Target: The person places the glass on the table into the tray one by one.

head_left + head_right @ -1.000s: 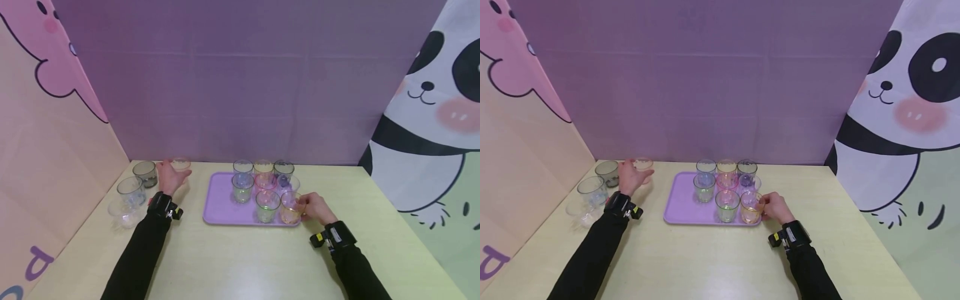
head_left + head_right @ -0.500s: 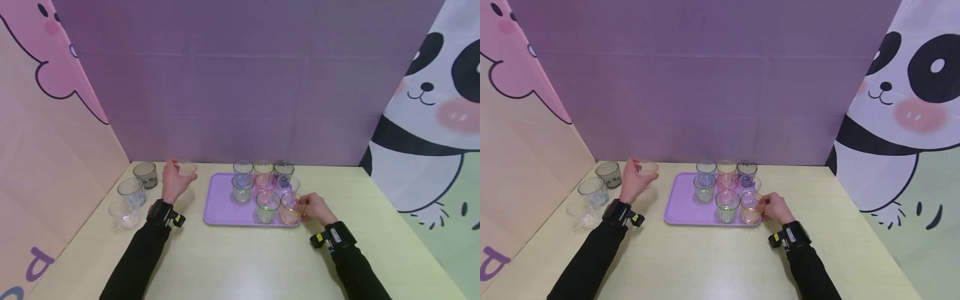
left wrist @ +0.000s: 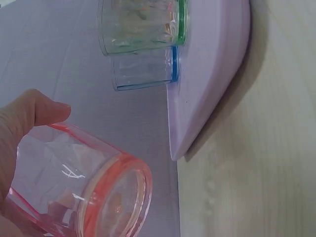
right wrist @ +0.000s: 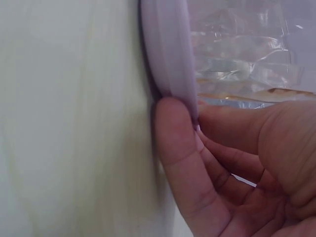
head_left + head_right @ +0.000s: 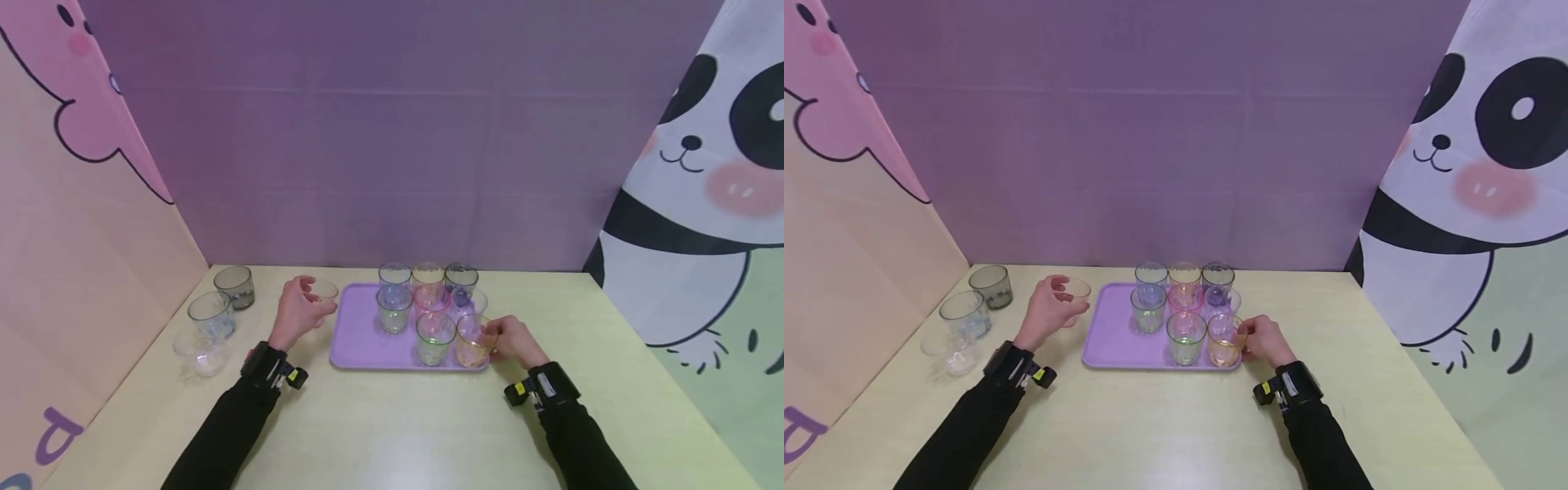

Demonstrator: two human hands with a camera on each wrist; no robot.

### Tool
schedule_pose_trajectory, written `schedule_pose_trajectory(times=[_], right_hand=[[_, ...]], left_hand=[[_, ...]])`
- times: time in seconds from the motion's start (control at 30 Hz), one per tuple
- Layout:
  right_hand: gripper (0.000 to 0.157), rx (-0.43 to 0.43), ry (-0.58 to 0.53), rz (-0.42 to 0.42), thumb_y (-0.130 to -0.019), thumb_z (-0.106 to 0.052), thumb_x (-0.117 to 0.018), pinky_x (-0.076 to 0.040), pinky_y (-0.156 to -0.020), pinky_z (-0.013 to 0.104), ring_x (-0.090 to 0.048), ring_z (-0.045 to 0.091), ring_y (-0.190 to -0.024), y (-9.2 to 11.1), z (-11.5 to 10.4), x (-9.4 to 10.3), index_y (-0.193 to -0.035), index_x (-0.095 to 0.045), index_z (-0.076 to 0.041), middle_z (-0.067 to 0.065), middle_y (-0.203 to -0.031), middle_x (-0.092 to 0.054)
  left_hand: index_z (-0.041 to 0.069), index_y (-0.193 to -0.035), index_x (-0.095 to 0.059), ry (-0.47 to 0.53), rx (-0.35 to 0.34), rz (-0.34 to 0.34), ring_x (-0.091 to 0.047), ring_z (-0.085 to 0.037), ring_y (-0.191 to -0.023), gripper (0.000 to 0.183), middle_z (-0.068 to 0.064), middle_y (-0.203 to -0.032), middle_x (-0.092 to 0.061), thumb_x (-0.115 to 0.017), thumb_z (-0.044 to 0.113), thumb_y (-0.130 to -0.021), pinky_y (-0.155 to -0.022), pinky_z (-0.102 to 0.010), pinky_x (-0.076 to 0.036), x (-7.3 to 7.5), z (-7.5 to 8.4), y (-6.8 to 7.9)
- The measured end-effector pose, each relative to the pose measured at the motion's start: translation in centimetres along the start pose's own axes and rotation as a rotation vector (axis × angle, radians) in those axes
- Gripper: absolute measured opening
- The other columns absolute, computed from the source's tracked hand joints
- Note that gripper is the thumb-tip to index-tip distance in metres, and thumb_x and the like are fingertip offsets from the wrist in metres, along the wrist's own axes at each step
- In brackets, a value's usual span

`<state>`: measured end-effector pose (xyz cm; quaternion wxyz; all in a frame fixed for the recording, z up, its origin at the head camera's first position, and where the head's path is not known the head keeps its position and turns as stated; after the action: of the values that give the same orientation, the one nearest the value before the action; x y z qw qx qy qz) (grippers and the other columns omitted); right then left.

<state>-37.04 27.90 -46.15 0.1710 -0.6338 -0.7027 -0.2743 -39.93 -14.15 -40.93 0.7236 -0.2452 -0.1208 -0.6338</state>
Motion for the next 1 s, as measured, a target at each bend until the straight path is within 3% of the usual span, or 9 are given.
schedule_pose_trajectory(times=[0.2, 0.33, 0.7, 1.0], right_hand=[[0.013, 0.001, 0.006, -0.002, -0.084, -0.011, -0.063, -0.054, -0.059, 0.032, -0.060, 0.020, -0.071, 0.0, 0.2, -0.1, -0.090, -0.065, 0.000, 0.013, -0.092, -0.059], [0.013, 0.007, 0.009, 0.001, -0.084, -0.010, -0.063, -0.055, -0.059, 0.032, -0.060, 0.019, -0.071, 0.0, 0.2, 0.0, -0.091, -0.066, 0.000, 0.013, -0.093, -0.059], [0.010, 0.011, 0.022, 0.007, -0.084, -0.008, -0.062, -0.055, -0.058, 0.032, -0.060, 0.019, -0.070, -0.2, 0.0, 0.0, -0.089, -0.066, -0.001, 0.013, -0.093, -0.059], [0.010, 0.020, -0.010, -0.017, -0.084, -0.009, -0.062, -0.055, -0.060, 0.032, -0.061, 0.020, -0.072, 0.1, -0.3, -0.1, -0.085, -0.065, 0.001, 0.018, -0.102, -0.059]], left_hand=[[0.007, -0.122, -0.042, 0.143, 0.031, -0.043, -0.053, -0.025, -0.098, 0.074, -0.013, -0.113, -0.050, -0.081, 0.029, -0.063, -0.065, -0.032, -0.054, -0.7, 0.9, 0.7], [0.009, -0.121, -0.042, 0.205, 0.008, -0.068, -0.055, -0.025, -0.099, 0.071, -0.015, -0.113, -0.055, -0.081, 0.021, -0.063, -0.070, -0.032, -0.053, -1.3, 1.7, 1.0], [0.006, -0.121, -0.044, 0.160, -0.084, -0.154, -0.056, -0.021, -0.099, 0.071, -0.012, -0.111, -0.057, -0.081, 0.025, -0.063, -0.084, -0.037, -0.048, -3.5, 4.0, 2.6], [0.004, -0.123, -0.043, 0.237, -0.122, -0.249, -0.056, -0.030, -0.102, 0.071, -0.011, -0.108, -0.057, -0.081, 0.017, -0.064, -0.074, -0.031, -0.052, -5.6, 5.1, 3.8]])
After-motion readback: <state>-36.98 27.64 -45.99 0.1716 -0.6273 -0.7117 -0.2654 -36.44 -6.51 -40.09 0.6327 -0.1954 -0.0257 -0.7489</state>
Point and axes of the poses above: each hand's wrist, its own y-axis away from the middle knuckle, its own x-axis out of the back of the hand, z = x × y, the point moved 7 cm from there along -y, towards the middle knuckle
